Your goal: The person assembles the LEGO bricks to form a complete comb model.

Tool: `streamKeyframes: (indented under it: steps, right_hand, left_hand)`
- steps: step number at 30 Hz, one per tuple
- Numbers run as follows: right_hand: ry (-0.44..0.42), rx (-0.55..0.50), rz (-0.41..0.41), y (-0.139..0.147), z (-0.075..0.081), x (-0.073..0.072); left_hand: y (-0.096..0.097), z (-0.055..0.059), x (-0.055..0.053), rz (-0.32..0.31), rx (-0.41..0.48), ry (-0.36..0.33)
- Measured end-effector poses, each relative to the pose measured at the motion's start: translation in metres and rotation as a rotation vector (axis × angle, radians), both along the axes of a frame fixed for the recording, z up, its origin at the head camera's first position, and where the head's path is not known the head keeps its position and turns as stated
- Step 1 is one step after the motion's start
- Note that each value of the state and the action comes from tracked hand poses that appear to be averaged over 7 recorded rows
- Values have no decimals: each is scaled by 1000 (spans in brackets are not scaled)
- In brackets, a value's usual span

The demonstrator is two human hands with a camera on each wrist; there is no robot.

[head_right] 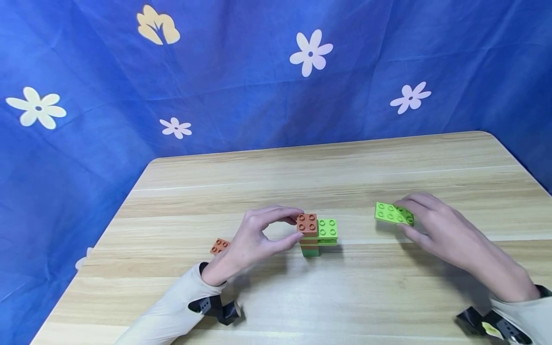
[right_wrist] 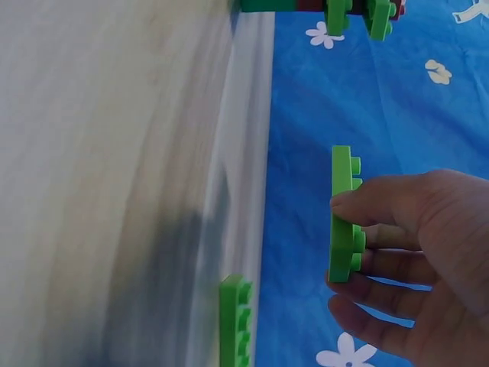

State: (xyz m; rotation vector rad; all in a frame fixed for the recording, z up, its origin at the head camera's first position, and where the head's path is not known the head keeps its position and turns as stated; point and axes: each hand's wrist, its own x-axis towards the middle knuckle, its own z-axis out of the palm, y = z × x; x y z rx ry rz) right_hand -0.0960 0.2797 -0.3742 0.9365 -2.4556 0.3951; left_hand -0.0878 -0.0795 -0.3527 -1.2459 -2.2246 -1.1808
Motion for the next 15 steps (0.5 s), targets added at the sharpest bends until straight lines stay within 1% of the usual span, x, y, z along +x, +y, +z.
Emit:
streamKeyframes:
  steps: [4,10,15]
  right_hand:
    - [-3,-18,18,-8,7,2]
    - [39,-31,56,-19,14,4]
    - [46,-58,85,-28,20,4]
  left_hand:
    - [0,0,0,2,3,0]
    - [0,0,0,-5,10,13]
    - [-1,1,0,-4,10,11]
